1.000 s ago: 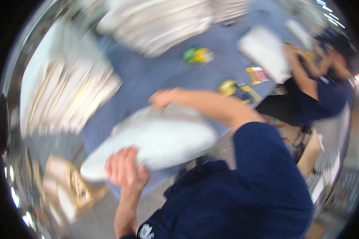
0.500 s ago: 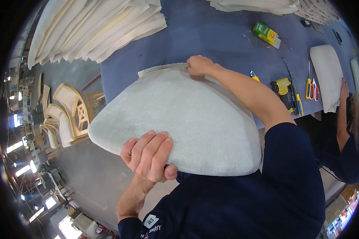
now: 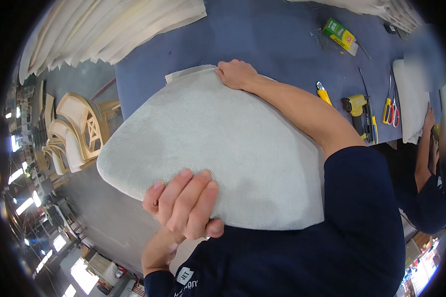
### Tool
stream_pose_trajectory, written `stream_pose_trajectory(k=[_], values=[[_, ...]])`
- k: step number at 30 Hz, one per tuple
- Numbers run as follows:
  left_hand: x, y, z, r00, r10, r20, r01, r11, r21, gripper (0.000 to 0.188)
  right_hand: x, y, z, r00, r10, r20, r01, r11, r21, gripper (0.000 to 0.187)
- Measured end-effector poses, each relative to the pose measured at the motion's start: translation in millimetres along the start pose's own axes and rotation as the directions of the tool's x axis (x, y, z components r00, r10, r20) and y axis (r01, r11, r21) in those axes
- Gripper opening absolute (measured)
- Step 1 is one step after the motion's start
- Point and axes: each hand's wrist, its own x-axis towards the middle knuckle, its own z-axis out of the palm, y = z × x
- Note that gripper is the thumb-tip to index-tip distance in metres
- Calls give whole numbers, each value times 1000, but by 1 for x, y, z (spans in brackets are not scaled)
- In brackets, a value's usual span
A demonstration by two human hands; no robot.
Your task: The person staples fabric to a cushion using a yellow staple gun, then trims excess fabric with scissors. The person folds and smooths the fabric over the cushion, stacks finished cushions, and handles additional cushions on the table.
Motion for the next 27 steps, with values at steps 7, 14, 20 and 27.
stream_pose_trajectory(k=[7,14,20,27], values=[[14,-11,9,999,6,-37,-6,1000,-12,57,21,30,18,975,-160,-157,151,986,-67,40],[0,-8,-7,999,15,28,-15,1000,10,56,-3,26,3,997,-16,-82,8,995,-101,45],[-11,2,-3,999,4,48,-6,999,40,54,-5,61,19,967,-167,-195,143,981,-132,45],[54,-12,7,991,135,13,-135,991,2,51,-32,77,-17,913,-192,-360,131,974,-186,41]])
